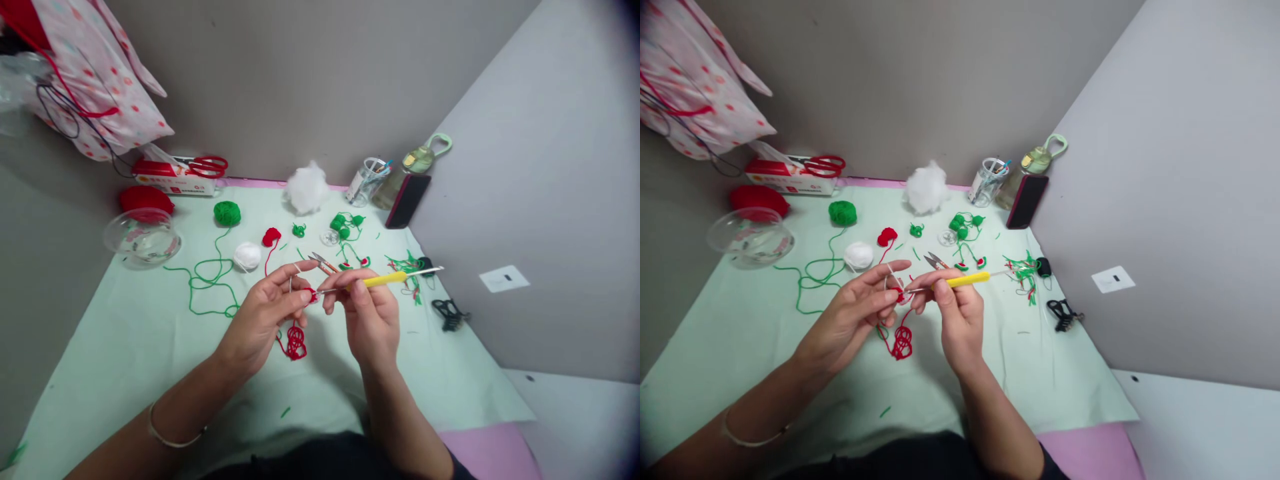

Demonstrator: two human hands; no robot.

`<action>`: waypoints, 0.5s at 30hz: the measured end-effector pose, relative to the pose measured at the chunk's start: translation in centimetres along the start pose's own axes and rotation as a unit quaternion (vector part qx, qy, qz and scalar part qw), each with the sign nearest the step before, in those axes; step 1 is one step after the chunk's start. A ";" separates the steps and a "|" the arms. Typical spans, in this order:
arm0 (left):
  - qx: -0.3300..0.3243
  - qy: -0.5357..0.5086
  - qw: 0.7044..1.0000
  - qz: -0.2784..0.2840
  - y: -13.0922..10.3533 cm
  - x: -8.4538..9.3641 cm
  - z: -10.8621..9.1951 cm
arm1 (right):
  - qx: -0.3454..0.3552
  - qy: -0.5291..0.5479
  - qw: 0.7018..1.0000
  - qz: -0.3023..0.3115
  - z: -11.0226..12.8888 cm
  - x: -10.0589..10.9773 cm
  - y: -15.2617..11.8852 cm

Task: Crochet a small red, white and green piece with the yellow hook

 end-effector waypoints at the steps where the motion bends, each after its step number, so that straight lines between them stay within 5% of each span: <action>1: -0.017 0.016 1.000 -0.006 0.0 0.1 -0.1 | 0.035 -0.046 0.998 0.000 0.4 0.0 -0.2; 3: -0.054 0.047 0.997 -0.027 -0.1 0.3 -0.1 | 0.140 -0.171 0.975 0.015 1.3 -0.5 -1.0; 5: -0.067 0.041 0.996 -0.043 -0.2 0.4 0.2 | 0.263 -0.299 0.917 0.032 2.0 -1.4 -2.2; 7: -0.020 -0.011 0.999 -0.038 -0.2 0.3 1.0 | 0.332 -0.372 0.867 0.021 2.2 -1.9 -2.9; 8: 0.017 -0.044 0.998 -0.029 -0.1 0.1 1.4 | 0.332 -0.377 0.865 0.006 2.3 -1.7 -2.8; 12: 0.089 -0.112 0.990 -0.020 0.0 -0.2 1.4 | 0.178 -0.200 0.963 -0.031 1.6 -0.2 -1.0; 15: 0.052 -0.085 0.995 -0.018 0.0 -0.4 0.7 | 0.099 -0.113 0.988 -0.022 1.1 -0.1 -0.2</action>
Point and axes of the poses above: each hand's wrist, its own y-axis towards the middle knuckle, its own x-axis out of the back of the hand, z = x × y, the point moved 7 cm from there along y, towards the middle knuckle, and after that the axes turned 5 degrees about -z, right-handed, at the moved point
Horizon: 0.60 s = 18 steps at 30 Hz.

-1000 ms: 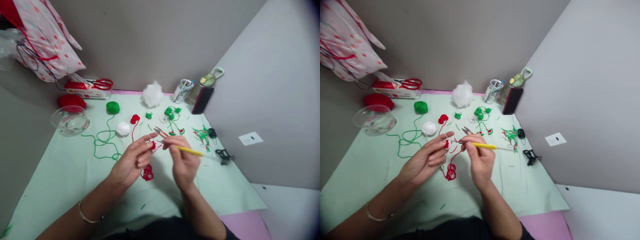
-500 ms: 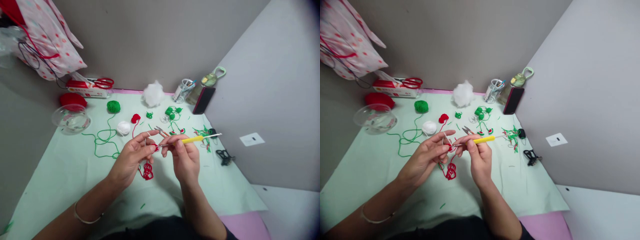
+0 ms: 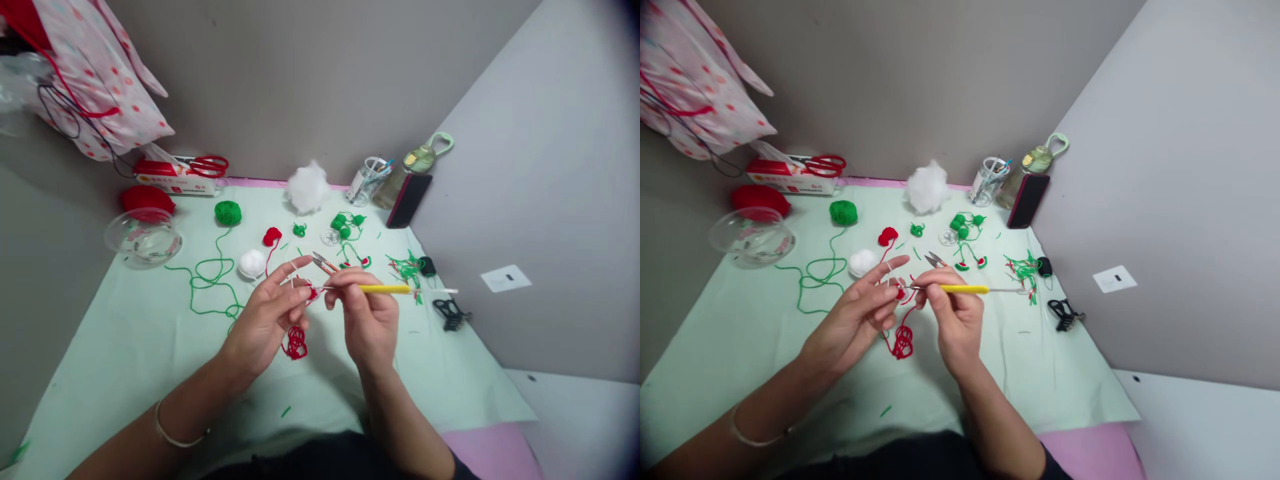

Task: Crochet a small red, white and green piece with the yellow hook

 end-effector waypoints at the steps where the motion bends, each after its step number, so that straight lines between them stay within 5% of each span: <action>1: -0.015 0.017 1.000 0.004 -0.1 -0.1 0.0 | -0.002 -0.004 1.000 0.011 0.0 -0.2 0.0; 6: -0.056 0.066 0.996 -0.003 -0.2 -0.2 0.3 | 0.082 -0.110 0.990 0.024 0.6 -0.9 -1.0; 10: 0.014 0.003 1.000 -0.007 0.0 0.1 0.8 | 0.177 -0.204 0.963 0.014 1.3 -0.8 -1.7; 13: 0.044 -0.033 0.998 -0.007 0.1 0.3 0.6 | 0.078 -0.106 0.991 -0.007 0.4 0.3 -0.7; 18: -0.033 0.038 0.999 0.007 0.1 0.0 -0.1 | -0.060 0.020 0.998 0.007 -1.3 0.2 -0.1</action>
Point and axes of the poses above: each hand's wrist, its own y-axis towards the middle knuckle, its own x-axis out of the back of the hand, z = x × y, the point moved 7 cm from there along y, towards the middle knuckle, and after that the axes turned 5 degrees about -z, right-handed, at the moved point
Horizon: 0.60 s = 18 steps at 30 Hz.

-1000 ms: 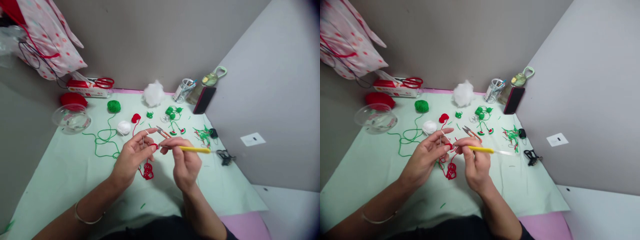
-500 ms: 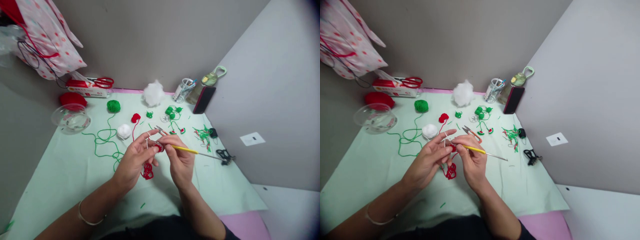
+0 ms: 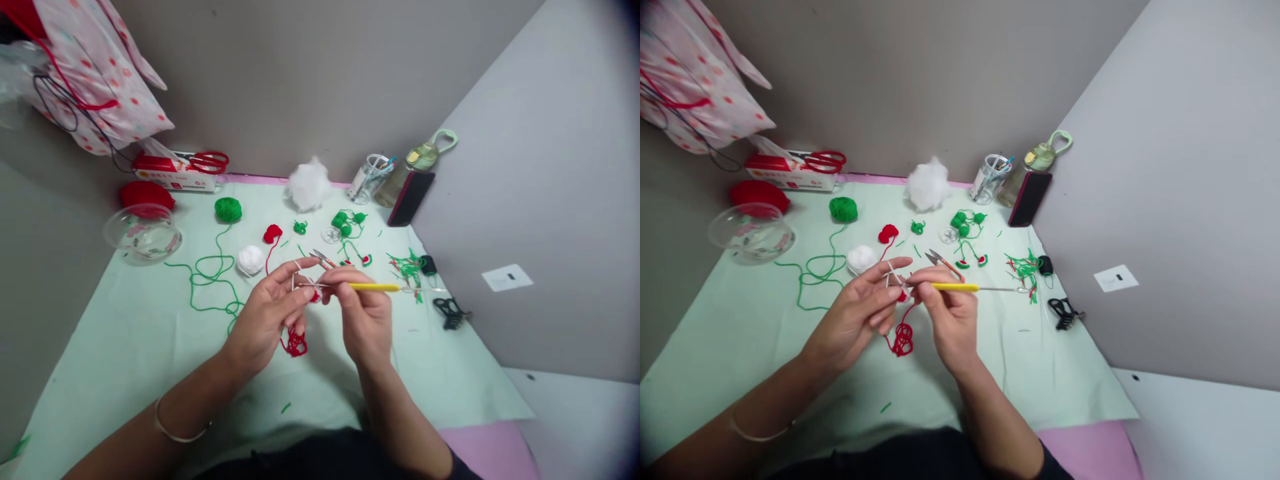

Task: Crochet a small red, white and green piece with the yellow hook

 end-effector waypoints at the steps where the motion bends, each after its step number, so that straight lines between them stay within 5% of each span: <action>1: -0.010 0.016 1.000 0.004 0.0 -0.1 0.0 | -0.007 -0.006 1.000 0.003 -0.2 -0.1 0.0; 6: -0.014 0.047 0.999 0.024 -0.2 -0.5 0.0 | -0.071 0.088 0.993 -0.014 -0.9 0.0 0.2; 11: -0.020 0.050 0.999 0.004 -0.4 -0.3 -0.6 | -0.052 0.086 0.995 -0.002 0.1 0.0 0.2; 15: -0.051 0.080 0.995 -0.009 -0.4 0.0 -0.8 | 0.033 -0.022 0.999 0.005 1.4 0.2 -0.6; 18: -0.077 0.099 0.992 -0.017 -0.5 0.2 -0.6 | 0.186 -0.159 0.969 0.031 2.8 -0.6 -1.7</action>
Point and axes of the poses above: each hand's wrist, its own y-axis towards the middle knuckle, its own x-axis out of the back of the hand, z = x × y, the point moved 7 cm from there along y, towards the middle knuckle, and after that the axes turned 5 degrees about -z, right-handed, at the moved point
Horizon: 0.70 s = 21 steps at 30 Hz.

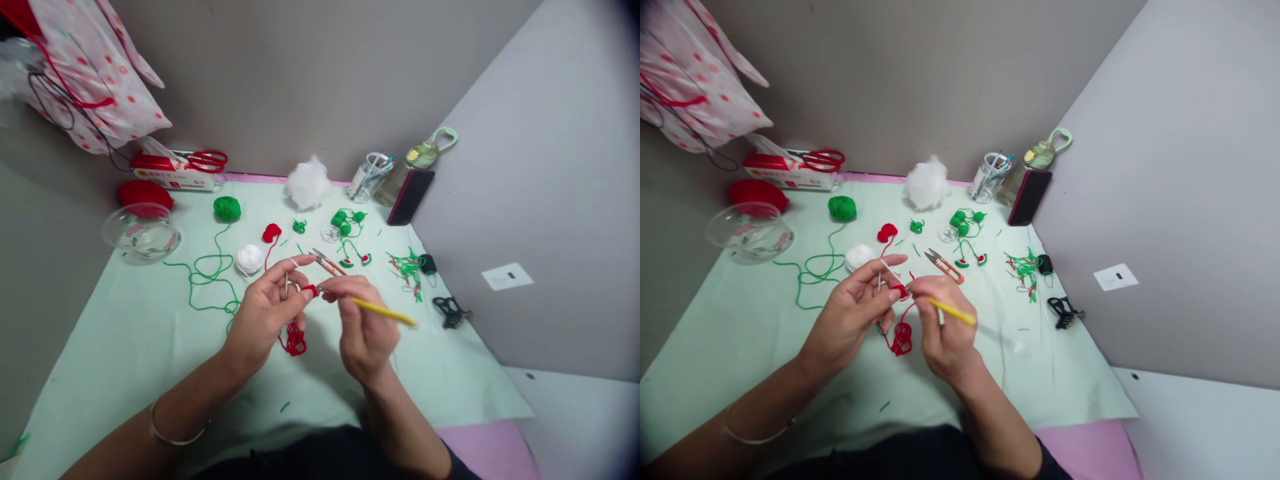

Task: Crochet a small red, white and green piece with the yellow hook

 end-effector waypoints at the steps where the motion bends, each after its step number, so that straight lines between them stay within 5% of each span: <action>1: 0.004 -0.009 1.000 0.001 0.0 0.0 0.2 | 0.054 -0.054 0.997 0.004 0.6 -0.2 -0.3; 4: 0.080 -0.080 0.993 0.019 -0.1 -0.5 1.3 | 0.121 -0.154 0.981 -0.011 1.3 -0.6 -0.7; 7: 0.150 -0.144 0.978 0.023 -0.1 -0.7 1.7 | 0.024 -0.055 0.997 -0.037 0.1 0.1 0.0; 12: 0.110 -0.126 0.986 0.025 0.0 -0.6 0.9 | -0.113 0.123 0.985 -0.044 -1.6 0.2 0.9; 17: 0.061 -0.086 0.994 0.020 -0.1 -0.9 1.1 | -0.061 0.034 0.997 -0.025 -1.1 -0.5 0.4; 21: 0.109 -0.135 0.985 0.012 0.0 -0.7 1.8 | 0.032 -0.055 0.998 -0.031 0.0 -0.5 -0.3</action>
Point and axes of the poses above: each hand's wrist, its own y-axis towards the middle knuckle, its own x-axis out of the back of the hand, z = x × y, the point moved 7 cm from there along y, towards the middle knuckle, and after that the axes turned 5 degrees about -z, right-handed, at the moved point
